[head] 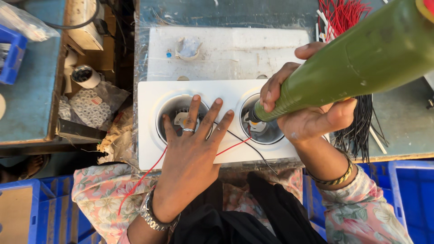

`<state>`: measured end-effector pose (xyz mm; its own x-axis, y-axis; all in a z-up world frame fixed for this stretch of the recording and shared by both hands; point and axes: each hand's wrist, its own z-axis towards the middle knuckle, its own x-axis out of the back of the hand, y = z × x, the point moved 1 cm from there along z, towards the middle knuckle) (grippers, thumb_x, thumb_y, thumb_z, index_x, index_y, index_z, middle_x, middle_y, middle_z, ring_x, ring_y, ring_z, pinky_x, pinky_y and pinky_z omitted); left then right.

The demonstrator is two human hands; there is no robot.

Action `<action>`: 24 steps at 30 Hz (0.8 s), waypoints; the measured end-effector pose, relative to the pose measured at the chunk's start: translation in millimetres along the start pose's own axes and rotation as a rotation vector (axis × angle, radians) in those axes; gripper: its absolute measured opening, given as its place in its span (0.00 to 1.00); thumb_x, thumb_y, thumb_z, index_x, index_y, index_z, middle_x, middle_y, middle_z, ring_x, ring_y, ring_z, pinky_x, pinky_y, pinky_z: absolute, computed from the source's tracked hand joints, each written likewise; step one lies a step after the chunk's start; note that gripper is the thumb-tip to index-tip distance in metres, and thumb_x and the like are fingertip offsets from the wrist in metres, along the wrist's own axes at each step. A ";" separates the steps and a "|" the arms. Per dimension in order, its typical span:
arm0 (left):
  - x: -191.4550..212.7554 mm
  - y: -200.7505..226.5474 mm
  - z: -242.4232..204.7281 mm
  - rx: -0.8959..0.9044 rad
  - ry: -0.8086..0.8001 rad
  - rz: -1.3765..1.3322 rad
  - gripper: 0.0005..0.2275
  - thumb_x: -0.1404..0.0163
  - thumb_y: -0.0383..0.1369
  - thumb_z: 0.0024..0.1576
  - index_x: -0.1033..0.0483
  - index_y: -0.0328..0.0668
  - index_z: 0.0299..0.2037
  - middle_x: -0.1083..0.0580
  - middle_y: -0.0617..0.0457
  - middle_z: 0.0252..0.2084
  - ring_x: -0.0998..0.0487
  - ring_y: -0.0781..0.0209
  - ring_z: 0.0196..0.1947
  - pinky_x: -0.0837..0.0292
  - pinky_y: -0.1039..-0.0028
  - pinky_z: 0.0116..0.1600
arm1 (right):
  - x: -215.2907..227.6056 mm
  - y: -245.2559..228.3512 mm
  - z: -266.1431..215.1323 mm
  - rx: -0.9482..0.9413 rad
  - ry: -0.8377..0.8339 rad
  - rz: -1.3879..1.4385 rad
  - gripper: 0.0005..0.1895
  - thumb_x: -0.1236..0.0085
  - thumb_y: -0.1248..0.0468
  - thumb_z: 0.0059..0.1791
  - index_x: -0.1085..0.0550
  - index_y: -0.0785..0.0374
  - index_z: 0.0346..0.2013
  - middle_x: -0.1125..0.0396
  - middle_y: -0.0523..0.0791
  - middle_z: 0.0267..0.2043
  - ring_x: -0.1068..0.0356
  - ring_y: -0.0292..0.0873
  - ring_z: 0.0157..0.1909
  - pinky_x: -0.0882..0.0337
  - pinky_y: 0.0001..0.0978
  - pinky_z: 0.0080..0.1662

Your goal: The person assembles LED light fixtures by inserting LED modules into a white housing, connecting red and black wires, and securing components with a green power drill. The person also handles heat sinks and wire connectors during the process.

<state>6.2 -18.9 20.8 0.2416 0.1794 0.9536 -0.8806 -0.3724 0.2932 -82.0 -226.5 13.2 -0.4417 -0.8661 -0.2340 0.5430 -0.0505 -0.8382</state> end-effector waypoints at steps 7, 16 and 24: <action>-1.4 0.7 -2.6 0.000 0.030 -0.039 0.44 0.37 0.32 0.38 0.40 0.53 0.71 0.48 0.52 0.77 0.59 0.39 0.77 0.58 0.21 0.62 | 0.5 -3.5 3.9 0.006 0.012 0.089 0.44 0.60 0.28 0.52 0.41 0.67 0.56 0.40 0.57 0.23 0.38 0.50 0.22 0.33 0.38 0.29; 3.8 3.6 -1.9 0.001 0.004 -0.082 0.45 0.37 0.32 0.36 0.40 0.52 0.71 0.48 0.51 0.77 0.60 0.39 0.77 0.58 0.18 0.63 | 6.5 7.7 -0.2 0.124 0.047 0.095 0.49 0.58 0.23 0.48 0.39 0.71 0.50 0.41 0.55 0.20 0.37 0.49 0.18 0.32 0.38 0.24; -2.5 1.3 -6.3 -0.020 0.055 -0.027 0.41 0.40 0.29 0.38 0.39 0.49 0.68 0.48 0.51 0.74 0.59 0.41 0.75 0.58 0.24 0.64 | 6.5 -16.1 13.9 0.044 0.073 0.064 0.41 0.66 0.30 0.55 0.37 0.68 0.52 0.39 0.53 0.33 0.37 0.50 0.23 0.34 0.42 0.29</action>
<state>1.9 -14.1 18.4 0.2429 0.2386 0.9402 -0.8821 -0.3490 0.3165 -83.7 -238.2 32.0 -0.4546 -0.8301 -0.3230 0.6018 -0.0190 -0.7984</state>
